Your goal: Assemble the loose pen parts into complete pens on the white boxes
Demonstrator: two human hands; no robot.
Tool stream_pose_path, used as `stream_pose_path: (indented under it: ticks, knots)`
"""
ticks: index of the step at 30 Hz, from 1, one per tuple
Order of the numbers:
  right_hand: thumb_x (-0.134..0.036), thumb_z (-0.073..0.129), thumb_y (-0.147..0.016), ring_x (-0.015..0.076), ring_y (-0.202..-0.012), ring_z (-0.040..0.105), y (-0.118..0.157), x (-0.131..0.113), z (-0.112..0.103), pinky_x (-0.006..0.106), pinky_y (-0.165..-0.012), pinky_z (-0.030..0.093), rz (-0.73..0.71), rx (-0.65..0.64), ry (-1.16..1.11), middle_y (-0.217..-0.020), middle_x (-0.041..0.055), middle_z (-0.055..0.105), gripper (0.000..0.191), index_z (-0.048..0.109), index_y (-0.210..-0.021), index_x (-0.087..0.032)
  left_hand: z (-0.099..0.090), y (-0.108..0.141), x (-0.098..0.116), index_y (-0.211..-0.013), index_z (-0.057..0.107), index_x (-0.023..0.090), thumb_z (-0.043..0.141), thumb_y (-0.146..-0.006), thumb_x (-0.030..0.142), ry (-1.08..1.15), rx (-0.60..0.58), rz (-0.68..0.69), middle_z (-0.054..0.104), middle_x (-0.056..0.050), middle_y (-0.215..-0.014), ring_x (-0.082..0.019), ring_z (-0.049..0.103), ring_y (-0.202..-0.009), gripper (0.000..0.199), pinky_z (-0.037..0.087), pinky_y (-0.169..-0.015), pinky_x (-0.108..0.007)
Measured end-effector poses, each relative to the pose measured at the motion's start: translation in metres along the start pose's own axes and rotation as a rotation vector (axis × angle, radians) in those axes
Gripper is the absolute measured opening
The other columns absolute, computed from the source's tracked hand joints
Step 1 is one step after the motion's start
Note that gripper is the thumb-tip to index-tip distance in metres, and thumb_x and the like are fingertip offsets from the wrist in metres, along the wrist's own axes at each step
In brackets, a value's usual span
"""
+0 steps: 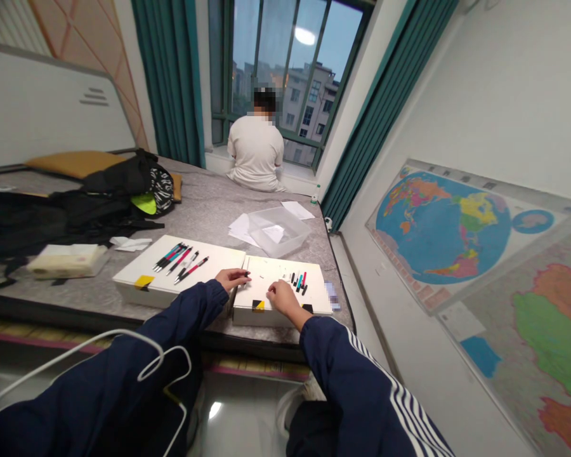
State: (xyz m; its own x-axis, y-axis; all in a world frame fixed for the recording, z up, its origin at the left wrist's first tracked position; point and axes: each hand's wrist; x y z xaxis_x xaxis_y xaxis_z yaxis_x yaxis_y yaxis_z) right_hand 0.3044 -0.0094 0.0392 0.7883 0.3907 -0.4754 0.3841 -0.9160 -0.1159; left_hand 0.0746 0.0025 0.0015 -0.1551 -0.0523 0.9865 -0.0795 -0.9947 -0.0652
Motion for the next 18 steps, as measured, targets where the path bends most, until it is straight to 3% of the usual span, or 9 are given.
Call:
stream_pose_path:
  ticks: [13, 16, 18]
  knots:
    - [-0.012, 0.059, -0.076, 0.0185, -0.080, 0.059, 0.001, 0.003, 0.005, 0.026, -0.075, 0.039, 0.010, -0.032, 0.107, -0.082, 0.0093, 0.068, 0.011, 0.070, -0.076, -0.013, 0.001, 0.001, 0.001, -0.088, 0.070, 0.010, 0.086, -0.046, 0.044, 0.008, 0.033, 0.006, 0.074, -0.013, -0.088, -0.026, 0.069, -0.084, 0.057, 0.054, -0.084, -0.043]
    - [-0.021, 0.062, -0.078, 0.0176, -0.075, 0.059, -0.003, 0.005, 0.000, 0.025, -0.071, 0.039, 0.041, -0.002, 0.044, -0.078, 0.0072, 0.068, 0.010, 0.069, -0.076, -0.014, 0.001, 0.000, 0.000, -0.089, 0.070, 0.010, 0.084, -0.049, 0.046, -0.025, 0.028, 0.015, 0.074, -0.013, -0.086, -0.025, 0.069, -0.083, 0.055, 0.054, -0.083, -0.042]
    - [-0.029, 0.058, -0.083, 0.0171, -0.070, 0.058, -0.007, 0.011, -0.010, 0.025, -0.067, 0.038, 0.111, 0.083, 0.003, -0.075, 0.0063, 0.067, 0.019, 0.068, -0.076, -0.014, 0.000, -0.001, -0.002, -0.090, 0.070, 0.010, 0.082, -0.052, 0.048, -0.046, 0.018, 0.016, 0.074, -0.012, -0.083, -0.025, 0.069, -0.082, 0.055, 0.054, -0.082, -0.041]
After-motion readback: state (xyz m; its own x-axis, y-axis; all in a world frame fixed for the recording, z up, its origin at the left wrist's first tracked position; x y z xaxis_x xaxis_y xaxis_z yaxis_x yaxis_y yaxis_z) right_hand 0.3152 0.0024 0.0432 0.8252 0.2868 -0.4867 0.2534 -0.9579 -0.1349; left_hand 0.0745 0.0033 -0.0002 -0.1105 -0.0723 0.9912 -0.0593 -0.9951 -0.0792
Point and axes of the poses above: each hand's wrist, its own y-axis away from the middle knuckle, its own z-axis out of the palm, x = y × z
